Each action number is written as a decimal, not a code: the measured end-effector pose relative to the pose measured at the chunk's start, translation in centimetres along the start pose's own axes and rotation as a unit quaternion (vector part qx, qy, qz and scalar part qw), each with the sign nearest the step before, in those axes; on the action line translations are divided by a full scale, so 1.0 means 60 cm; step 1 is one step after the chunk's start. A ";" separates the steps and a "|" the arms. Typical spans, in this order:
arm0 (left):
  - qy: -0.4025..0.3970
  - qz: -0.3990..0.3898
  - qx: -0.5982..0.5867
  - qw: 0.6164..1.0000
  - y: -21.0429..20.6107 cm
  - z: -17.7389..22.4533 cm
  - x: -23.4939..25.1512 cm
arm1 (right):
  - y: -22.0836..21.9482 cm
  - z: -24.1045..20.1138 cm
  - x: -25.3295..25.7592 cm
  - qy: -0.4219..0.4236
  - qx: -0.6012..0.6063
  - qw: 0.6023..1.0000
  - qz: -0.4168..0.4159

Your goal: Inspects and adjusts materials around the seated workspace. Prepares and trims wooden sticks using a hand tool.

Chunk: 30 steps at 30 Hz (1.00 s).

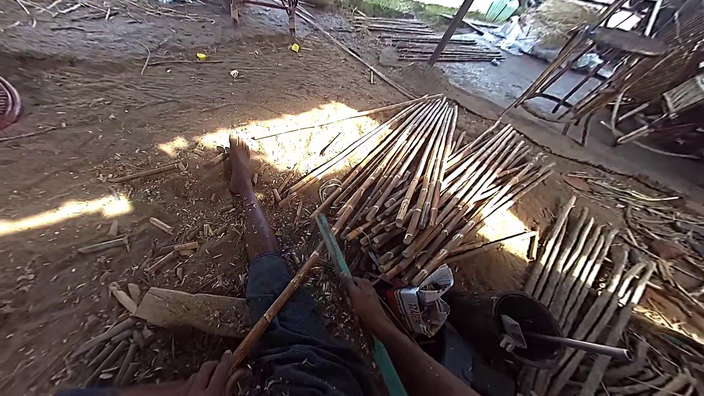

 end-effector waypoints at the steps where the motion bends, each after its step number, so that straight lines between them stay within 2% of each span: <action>1: -0.003 0.001 0.002 1.000 -0.002 -0.001 0.002 | -0.010 -0.012 -0.023 0.038 -0.041 0.997 -0.045; 3: -0.002 -0.002 0.002 1.000 -0.003 -0.002 0.007 | -0.036 -0.040 -0.072 0.146 -0.138 0.972 -0.126; 4: -0.002 -0.003 0.002 1.000 -0.002 -0.001 0.007 | -0.039 -0.045 -0.078 0.152 -0.143 0.970 -0.125; 7: -0.009 -0.003 0.006 1.000 -0.002 0.002 0.008 | -0.001 -0.013 -0.007 0.006 -0.005 1.000 0.000; 8: -0.006 -0.007 -0.002 1.000 0.000 0.002 0.005 | 0.003 0.002 0.015 -0.026 0.021 0.999 0.040; 9: 0.005 -0.014 -0.018 1.000 0.002 0.000 0.006 | 0.001 0.005 0.017 -0.020 0.005 0.999 0.040; 10: 0.031 -0.031 -0.050 0.998 0.007 -0.002 0.010 | -0.004 -0.004 -0.002 0.021 -0.040 0.999 -0.004; 12: 0.112 -0.099 -0.145 0.978 0.022 -0.009 0.024 | -0.034 -0.020 -0.056 0.137 -0.145 0.975 -0.097; 13: 0.145 -0.137 -0.187 0.962 0.029 -0.015 0.031 | -0.042 -0.024 -0.068 0.156 -0.162 0.969 -0.106; 15: 0.161 -0.165 -0.230 0.946 0.031 -0.026 0.042 | -0.023 -0.017 -0.039 0.083 -0.088 0.991 -0.056; 17: 0.164 -0.150 -0.239 0.945 0.024 -0.026 0.034 | -0.012 0.004 0.001 0.000 -0.018 1.000 0.023; 18: 0.166 -0.143 -0.237 0.947 0.023 -0.025 0.032 | -0.015 0.003 0.001 0.006 -0.030 0.999 0.023; 21: 0.187 -0.130 -0.235 0.945 0.023 -0.030 0.024 | -0.043 -0.036 -0.072 0.131 -0.165 0.972 -0.104; 22: 0.197 -0.135 -0.250 0.938 0.029 -0.035 0.020 | -0.043 -0.045 -0.087 0.144 -0.169 0.968 -0.113; 27: 0.265 -0.225 -0.368 0.862 0.101 -0.070 -0.035 | 0.066 -0.006 -0.041 0.040 0.017 0.998 0.039; 30: 0.272 -0.187 -0.382 0.863 0.100 -0.066 -0.056 | 0.076 0.014 -0.016 -0.006 0.102 0.990 0.101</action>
Point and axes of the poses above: each hand's wrist, its own x-axis towards the middle knuckle, its own y-axis out of the back of the hand, z = x × y, the point moved 1 cm from there along x, towards the middle knuckle, and after that the axes turned 12 degrees about -x, right-handed, at the moved point
